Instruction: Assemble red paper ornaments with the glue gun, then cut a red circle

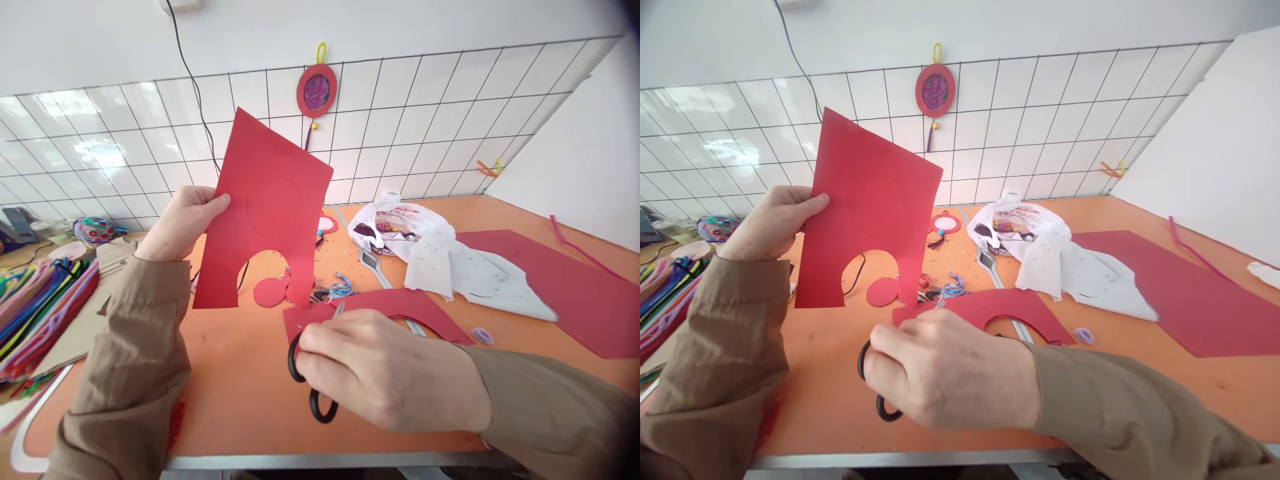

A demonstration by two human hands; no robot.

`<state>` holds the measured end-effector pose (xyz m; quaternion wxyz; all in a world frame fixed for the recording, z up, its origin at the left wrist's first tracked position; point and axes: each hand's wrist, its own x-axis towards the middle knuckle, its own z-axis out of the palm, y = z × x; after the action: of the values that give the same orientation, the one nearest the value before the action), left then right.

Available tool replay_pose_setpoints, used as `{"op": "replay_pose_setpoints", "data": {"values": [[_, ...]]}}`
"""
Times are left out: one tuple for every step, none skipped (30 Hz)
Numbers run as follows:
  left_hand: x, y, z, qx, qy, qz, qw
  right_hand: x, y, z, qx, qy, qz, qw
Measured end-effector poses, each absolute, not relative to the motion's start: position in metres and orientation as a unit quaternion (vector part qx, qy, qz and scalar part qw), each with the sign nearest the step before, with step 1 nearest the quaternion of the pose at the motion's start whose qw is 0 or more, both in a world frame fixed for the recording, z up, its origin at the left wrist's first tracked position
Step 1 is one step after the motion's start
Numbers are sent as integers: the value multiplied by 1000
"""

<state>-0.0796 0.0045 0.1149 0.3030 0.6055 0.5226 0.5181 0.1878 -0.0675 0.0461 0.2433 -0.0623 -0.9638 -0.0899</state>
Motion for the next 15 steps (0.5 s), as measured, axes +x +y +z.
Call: {"op": "replay_pose_setpoints", "data": {"values": [[-80,5,114,605,527,514,304,189,-67,48,-74,-961,-81,254],[-80,5,114,604,531,509,305,190,-66,50,-82,-957,-69,271],[-80,5,114,604,535,505,307,190,-65,51,-85,-952,-55,291],[-80,5,113,605,537,500,309,191,-63,52,-85,-946,-37,312],[-80,6,113,607,538,495,312,192,-62,53,-85,-940,-18,330],[-80,6,113,610,538,490,315,193,-61,53,-89,-935,-1,345],[-80,6,112,612,537,486,317,195,-60,54,-97,-929,11,358],[-80,6,112,612,538,484,319,196,-59,55,-108,-922,16,371],[-79,6,112,610,539,484,320,197,-58,56,-119,-914,12,387],[-79,7,112,608,540,486,319,199,-57,57,-129,-906,4,403],[-78,7,112,605,540,491,318,199,-57,58,-138,-898,-3,418],[-78,7,112,603,539,496,316,200,-57,59,-147,-892,-1,427],[-78,7,112,602,536,502,314,200,-58,60,-158,-888,9,432],[-78,7,112,601,533,509,310,200,-58,61,-172,-884,26,435],[-78,7,112,601,528,516,306,200,-59,62,-187,-880,45,435]]}}
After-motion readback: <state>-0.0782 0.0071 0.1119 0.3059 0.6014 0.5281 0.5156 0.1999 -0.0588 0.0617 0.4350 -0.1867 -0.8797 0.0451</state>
